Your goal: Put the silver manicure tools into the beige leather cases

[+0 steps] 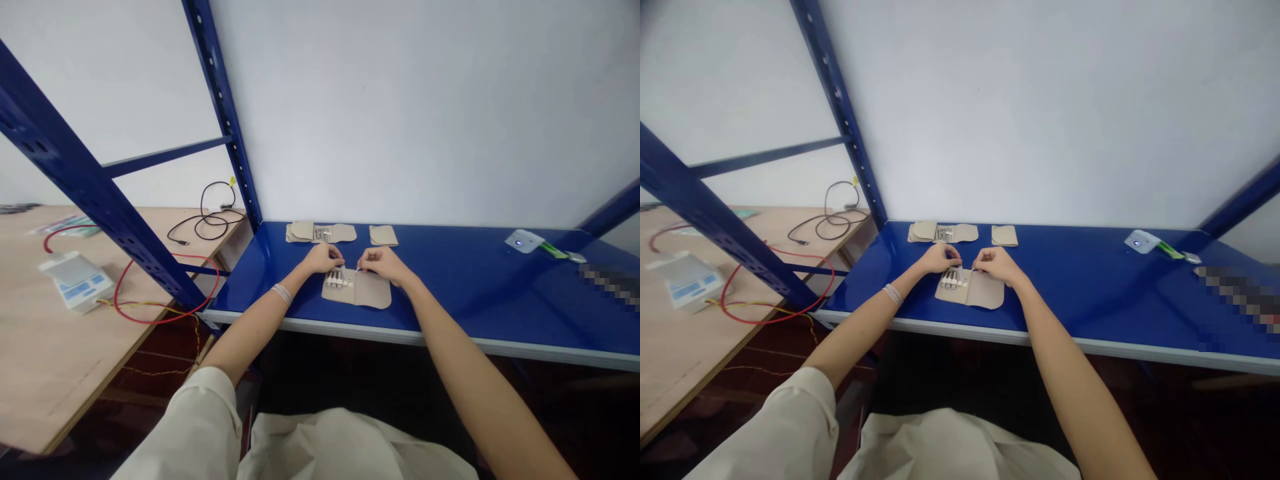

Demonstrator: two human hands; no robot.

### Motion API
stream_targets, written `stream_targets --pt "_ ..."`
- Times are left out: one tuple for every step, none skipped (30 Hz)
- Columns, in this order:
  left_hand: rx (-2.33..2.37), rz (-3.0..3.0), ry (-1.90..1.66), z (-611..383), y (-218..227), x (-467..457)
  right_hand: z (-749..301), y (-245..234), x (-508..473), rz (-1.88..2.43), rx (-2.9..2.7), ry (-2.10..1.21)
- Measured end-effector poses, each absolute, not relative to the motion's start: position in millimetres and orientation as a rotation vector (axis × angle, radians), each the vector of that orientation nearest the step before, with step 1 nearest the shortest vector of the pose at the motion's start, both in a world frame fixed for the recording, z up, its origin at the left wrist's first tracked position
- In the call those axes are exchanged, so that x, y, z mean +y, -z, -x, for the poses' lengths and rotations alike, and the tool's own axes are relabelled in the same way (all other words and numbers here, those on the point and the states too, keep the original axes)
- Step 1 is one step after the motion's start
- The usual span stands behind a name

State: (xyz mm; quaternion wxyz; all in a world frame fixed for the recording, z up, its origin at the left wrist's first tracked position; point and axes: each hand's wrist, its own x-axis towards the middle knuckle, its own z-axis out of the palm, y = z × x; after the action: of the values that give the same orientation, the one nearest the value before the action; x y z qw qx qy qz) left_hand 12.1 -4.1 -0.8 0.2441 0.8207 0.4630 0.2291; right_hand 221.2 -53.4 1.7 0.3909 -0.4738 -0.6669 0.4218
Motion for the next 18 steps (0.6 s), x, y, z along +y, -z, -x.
stream_targets --pt "1.273 -2.238 -0.630 -11.8 0.0 -4.2 -221.1 -1.9 -53.6 1.203 -1.694 -1.073" --pt "1.280 -2.235 -0.632 -11.5 -0.8 -4.5 -220.8 -2.3 -54.0 1.201 -1.694 -1.075" --pt "1.286 -2.234 -0.629 -11.2 -1.5 -5.0 -220.4 -2.8 -54.5 1.199 -1.693 -1.078" --pt "1.294 -2.234 -0.623 -11.1 -2.1 -5.5 -220.0 -3.5 -55.0 1.196 -1.692 -1.081" --pt "1.306 -2.232 -0.616 -11.1 -2.4 -6.0 -219.6 -4.1 -55.5 1.193 -1.691 -1.085" --pt "1.321 -2.229 -0.610 -11.3 -2.5 -6.5 -219.2 -4.7 -55.9 1.188 -1.691 -1.091" --pt "1.339 -2.225 -0.604 -11.6 -2.5 -6.9 -219.0 -5.1 -56.2 1.182 -1.691 -1.097" --pt "1.356 -2.221 -0.599 -11.9 -2.4 -7.2 -218.8 -5.3 -56.3 1.175 -1.692 -1.103" --pt "1.368 -2.219 -0.592 -12.3 -2.3 -7.4 -218.9 -5.3 -56.3 1.167 -1.691 -1.109" --pt "1.375 -2.217 -0.584 -12.6 -2.1 -7.6 -219.0 -5.1 -56.0 1.160 -1.690 -1.114" --pt "1.379 -2.215 -0.576 -12.9 -2.1 -7.6 -219.3 -4.9 -55.7 1.155 -1.687 -1.117" --pt "1.381 -2.215 -0.570 -13.1 -2.1 -7.7 -219.6 -4.6 -55.3 1.151 -1.683 -1.119" --pt "1.382 -2.215 -0.567 -13.2 -2.1 -7.7 -220.0 -4.4 -54.9 1.147 -1.679 -1.119" --pt "1.382 -2.215 -0.565 -13.3 -2.1 -7.7 -220.3 -4.2 -54.6 1.144 -1.675 -1.120" --pt "1.382 -2.217 -0.564 -13.4 -2.2 -7.7 -220.5 -4.1 -54.4 1.140 -1.672 -1.119" --pt "1.381 -2.220 -0.564 -13.4 -2.1 -7.7 -220.6 -4.1 -54.4 1.137 -1.672 -1.120" --pt "1.380 -2.224 -0.566 -13.4 -2.1 -7.7 -220.6 -4.2 -54.5 1.136 -1.673 -1.122" --pt "1.380 -2.228 -0.568 -13.4 -2.0 -7.6 -220.5 -4.3 -54.7 1.135 -1.677 -1.127"
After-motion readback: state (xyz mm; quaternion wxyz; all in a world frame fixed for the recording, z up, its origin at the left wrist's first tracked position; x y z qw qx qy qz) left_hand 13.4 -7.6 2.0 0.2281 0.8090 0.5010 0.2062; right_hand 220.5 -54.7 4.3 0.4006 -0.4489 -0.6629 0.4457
